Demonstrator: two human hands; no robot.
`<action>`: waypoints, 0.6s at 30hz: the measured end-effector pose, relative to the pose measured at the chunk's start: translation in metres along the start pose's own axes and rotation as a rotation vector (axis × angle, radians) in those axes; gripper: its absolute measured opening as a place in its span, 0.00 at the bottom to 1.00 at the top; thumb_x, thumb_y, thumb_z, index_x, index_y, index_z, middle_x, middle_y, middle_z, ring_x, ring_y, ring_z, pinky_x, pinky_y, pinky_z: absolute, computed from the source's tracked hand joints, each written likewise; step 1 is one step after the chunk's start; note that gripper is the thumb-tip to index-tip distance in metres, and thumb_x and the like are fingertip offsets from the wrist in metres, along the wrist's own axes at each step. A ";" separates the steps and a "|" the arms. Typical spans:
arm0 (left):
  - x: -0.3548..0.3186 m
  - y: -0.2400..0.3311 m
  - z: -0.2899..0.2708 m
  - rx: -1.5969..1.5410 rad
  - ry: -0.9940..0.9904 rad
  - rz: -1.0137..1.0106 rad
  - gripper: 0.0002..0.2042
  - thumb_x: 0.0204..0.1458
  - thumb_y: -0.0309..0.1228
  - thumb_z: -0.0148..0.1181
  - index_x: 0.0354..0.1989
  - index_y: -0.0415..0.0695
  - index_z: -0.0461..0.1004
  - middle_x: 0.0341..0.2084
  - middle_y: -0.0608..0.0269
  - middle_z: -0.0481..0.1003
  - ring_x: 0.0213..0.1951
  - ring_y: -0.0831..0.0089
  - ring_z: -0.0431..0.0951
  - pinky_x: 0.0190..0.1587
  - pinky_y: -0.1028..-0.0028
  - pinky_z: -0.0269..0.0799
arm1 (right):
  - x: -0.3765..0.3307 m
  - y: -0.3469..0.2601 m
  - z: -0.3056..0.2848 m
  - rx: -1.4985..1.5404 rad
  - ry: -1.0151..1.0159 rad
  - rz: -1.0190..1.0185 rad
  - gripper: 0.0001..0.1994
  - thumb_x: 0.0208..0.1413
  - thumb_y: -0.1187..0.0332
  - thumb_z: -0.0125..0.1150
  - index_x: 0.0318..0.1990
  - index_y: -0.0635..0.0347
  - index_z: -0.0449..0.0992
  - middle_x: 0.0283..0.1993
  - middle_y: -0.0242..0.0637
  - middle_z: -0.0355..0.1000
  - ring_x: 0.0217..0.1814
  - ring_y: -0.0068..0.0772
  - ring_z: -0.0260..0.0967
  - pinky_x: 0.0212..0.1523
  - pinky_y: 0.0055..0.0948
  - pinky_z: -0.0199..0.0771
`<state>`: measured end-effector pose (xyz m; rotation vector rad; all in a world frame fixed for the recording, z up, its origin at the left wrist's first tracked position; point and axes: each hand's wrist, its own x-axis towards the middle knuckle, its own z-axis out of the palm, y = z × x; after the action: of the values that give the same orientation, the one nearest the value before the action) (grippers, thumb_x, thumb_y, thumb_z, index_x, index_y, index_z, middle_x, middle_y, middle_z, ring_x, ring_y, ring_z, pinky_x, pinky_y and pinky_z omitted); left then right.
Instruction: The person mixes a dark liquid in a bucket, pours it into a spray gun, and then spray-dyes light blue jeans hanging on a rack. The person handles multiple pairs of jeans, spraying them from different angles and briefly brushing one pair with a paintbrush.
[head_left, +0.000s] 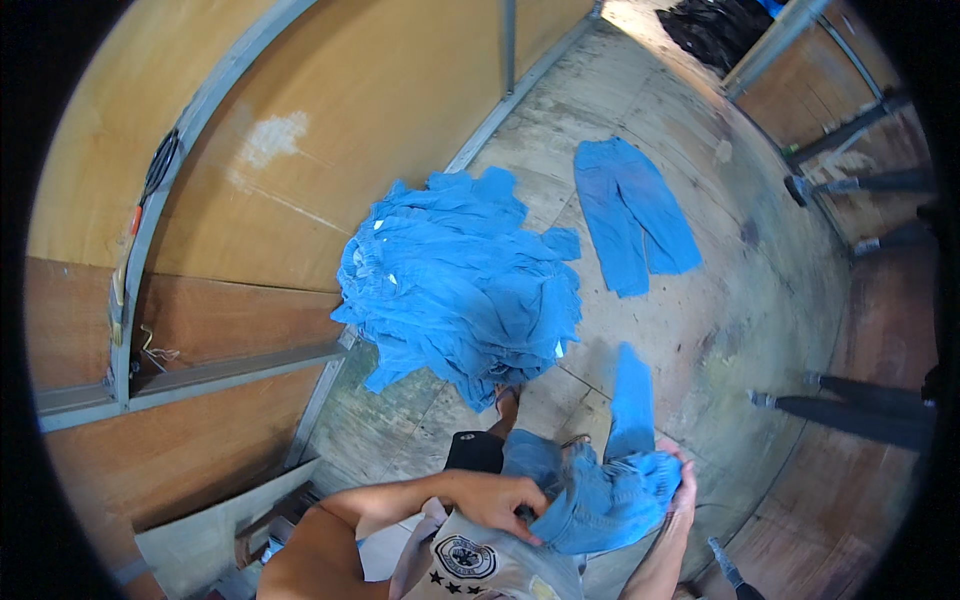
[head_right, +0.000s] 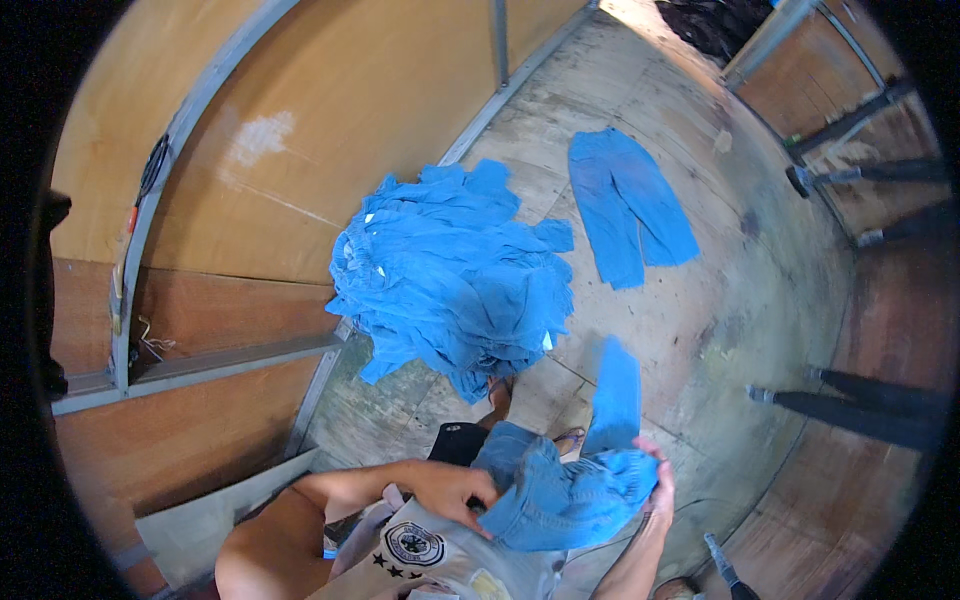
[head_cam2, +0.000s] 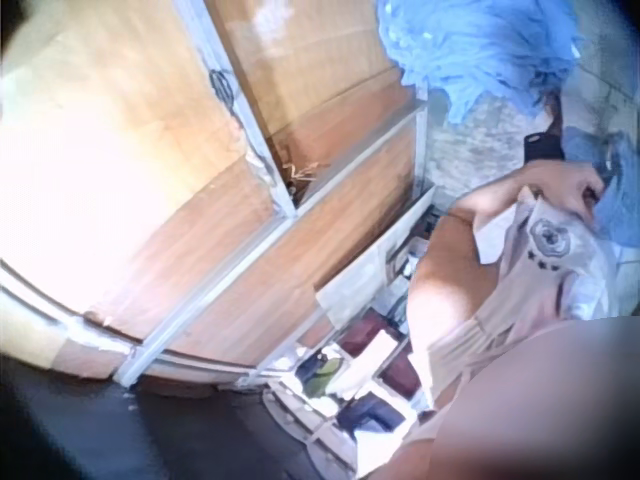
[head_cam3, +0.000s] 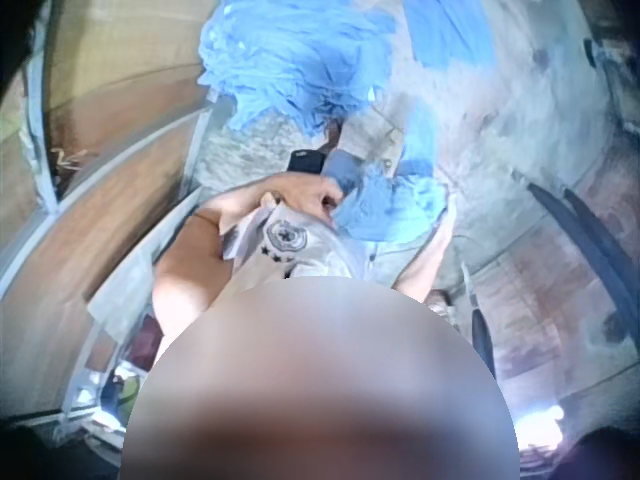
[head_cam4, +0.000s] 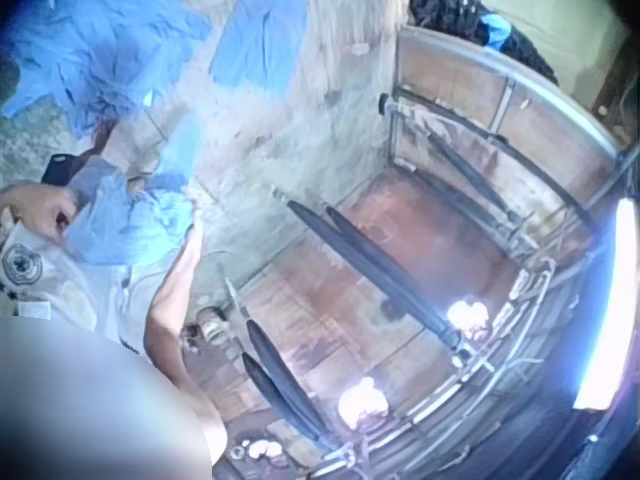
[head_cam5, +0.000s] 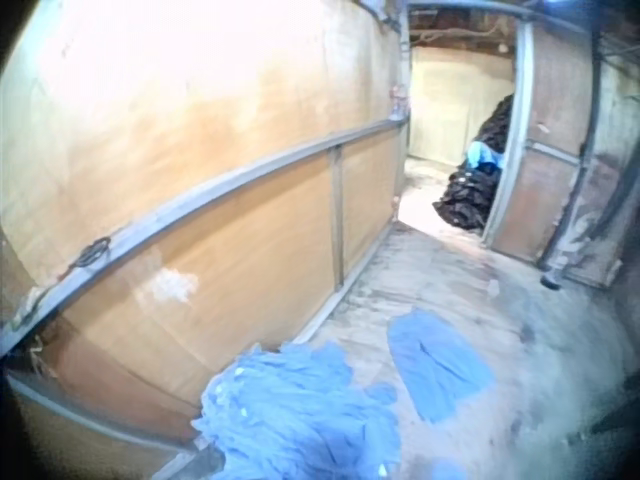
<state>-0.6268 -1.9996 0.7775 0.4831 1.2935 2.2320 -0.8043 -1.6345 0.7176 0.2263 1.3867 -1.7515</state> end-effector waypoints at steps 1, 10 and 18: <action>0.004 0.006 -0.004 -0.028 0.002 -0.038 0.14 0.60 0.31 0.66 0.46 0.31 0.78 0.40 0.57 0.82 0.42 0.77 0.76 0.47 0.72 0.71 | -0.014 0.005 -0.002 -0.108 -0.051 0.066 0.36 0.56 0.48 0.69 0.63 0.69 0.70 0.55 0.45 0.77 0.50 0.38 0.77 0.54 0.37 0.78; 0.065 0.003 0.028 0.268 -0.155 -0.171 0.33 0.53 0.32 0.71 0.66 0.34 0.65 0.51 0.51 0.79 0.56 0.68 0.75 0.61 0.69 0.69 | -0.192 0.050 -0.067 0.047 0.343 -0.648 0.15 0.45 0.71 0.78 0.39 0.59 0.78 0.35 0.35 0.76 0.37 0.27 0.74 0.42 0.29 0.77; 0.150 -0.070 0.150 0.189 0.095 -0.385 0.17 0.55 0.25 0.72 0.50 0.37 0.74 0.41 0.70 0.78 0.45 0.82 0.75 0.52 0.76 0.72 | -0.326 0.114 -0.077 0.383 0.619 -0.600 0.47 0.40 0.48 0.82 0.66 0.61 0.68 0.51 0.42 0.75 0.56 0.42 0.72 0.67 0.41 0.65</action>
<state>-0.6493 -1.7785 0.7961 0.1749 1.5104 1.8428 -0.5521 -1.4027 0.8081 0.6583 1.6381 -2.5986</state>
